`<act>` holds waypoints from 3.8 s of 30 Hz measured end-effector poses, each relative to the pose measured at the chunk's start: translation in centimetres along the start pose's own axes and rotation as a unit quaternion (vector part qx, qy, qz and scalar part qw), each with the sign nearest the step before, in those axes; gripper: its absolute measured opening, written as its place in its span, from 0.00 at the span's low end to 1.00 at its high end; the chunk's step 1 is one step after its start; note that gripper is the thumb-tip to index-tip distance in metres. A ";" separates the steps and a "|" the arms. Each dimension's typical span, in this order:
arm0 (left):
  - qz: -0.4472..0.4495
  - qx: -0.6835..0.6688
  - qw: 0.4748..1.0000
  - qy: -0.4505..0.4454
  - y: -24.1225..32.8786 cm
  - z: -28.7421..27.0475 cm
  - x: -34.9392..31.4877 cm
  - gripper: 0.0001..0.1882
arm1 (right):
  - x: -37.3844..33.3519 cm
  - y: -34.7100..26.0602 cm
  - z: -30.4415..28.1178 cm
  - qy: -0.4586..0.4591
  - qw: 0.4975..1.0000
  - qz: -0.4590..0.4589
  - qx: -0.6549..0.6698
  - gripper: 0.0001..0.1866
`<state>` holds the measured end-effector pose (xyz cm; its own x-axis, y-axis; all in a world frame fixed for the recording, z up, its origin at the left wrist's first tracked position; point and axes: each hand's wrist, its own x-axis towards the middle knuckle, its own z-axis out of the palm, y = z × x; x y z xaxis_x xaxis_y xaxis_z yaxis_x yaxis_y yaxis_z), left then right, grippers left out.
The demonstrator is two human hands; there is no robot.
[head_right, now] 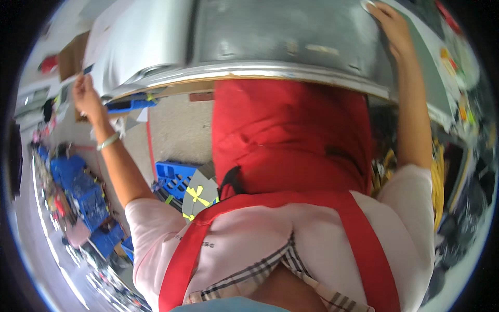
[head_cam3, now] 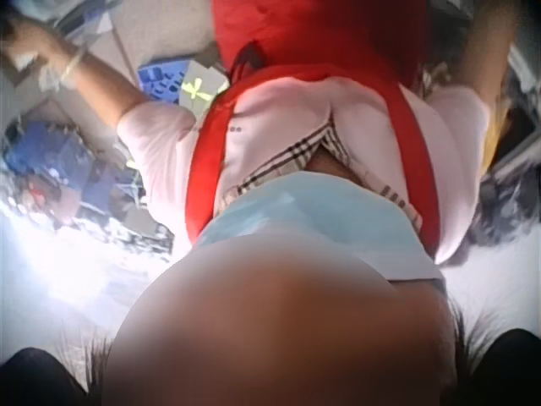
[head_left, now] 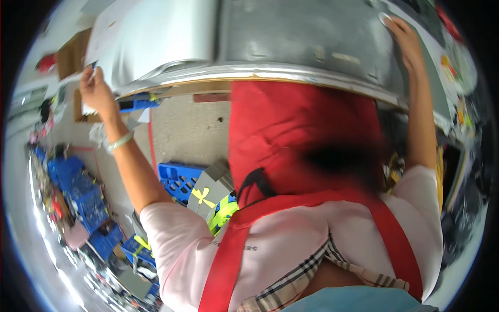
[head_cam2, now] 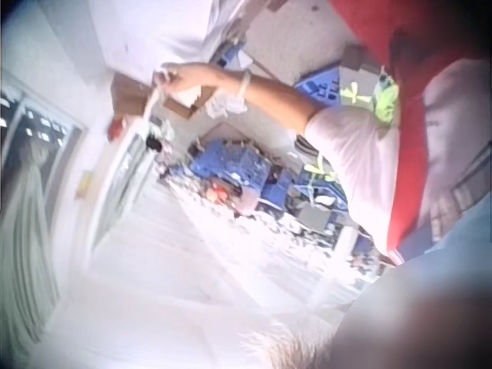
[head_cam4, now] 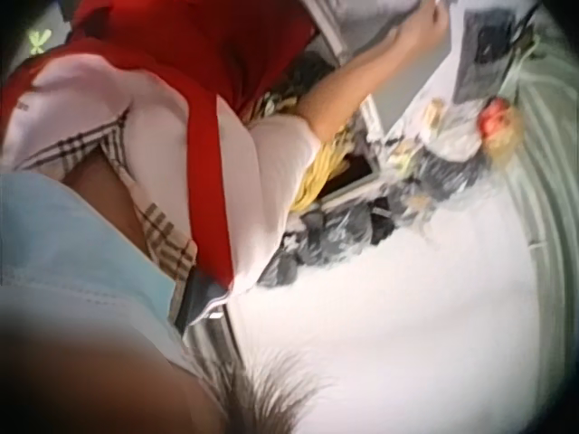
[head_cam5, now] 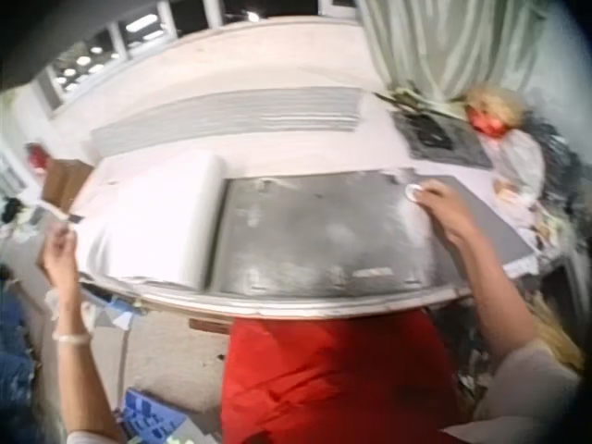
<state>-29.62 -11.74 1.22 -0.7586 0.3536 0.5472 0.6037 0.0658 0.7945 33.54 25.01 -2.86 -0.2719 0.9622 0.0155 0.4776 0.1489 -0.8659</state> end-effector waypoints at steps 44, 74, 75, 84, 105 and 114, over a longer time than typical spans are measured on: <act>0.255 0.045 0.845 -0.467 15.3 15.3 -19.9 0.10 | 2.2 0.6 1.2 0.006 0.991 -0.089 -0.099 0.17; 0.298 0.038 0.796 -0.525 20.6 21.7 -22.1 0.12 | 1.4 1.4 1.1 0.023 0.989 -0.090 -0.114 0.13; 0.359 -0.053 0.815 -0.452 20.9 23.3 -22.4 0.11 | 1.4 1.5 1.0 0.014 0.989 -0.099 -0.109 0.13; 0.354 0.054 0.850 -0.388 19.6 29.0 -24.4 0.05 | -0.6 -0.2 1.7 0.068 0.997 -0.040 -0.019 0.11; 0.293 0.118 0.846 -0.430 21.5 28.0 -24.3 0.15 | -14.7 -4.6 1.4 -0.114 0.936 -0.200 -0.264 0.10; 0.295 0.114 0.847 -0.427 21.6 27.9 -24.3 0.15 | -14.7 -5.1 2.0 -0.073 0.988 0.015 -0.132 0.09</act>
<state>8.73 7.15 -2.28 0.0857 0.9273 0.3644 0.9217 -0.2127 0.3244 33.45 9.68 0.37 -0.3629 0.9268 -0.0965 0.6831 0.1942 -0.7040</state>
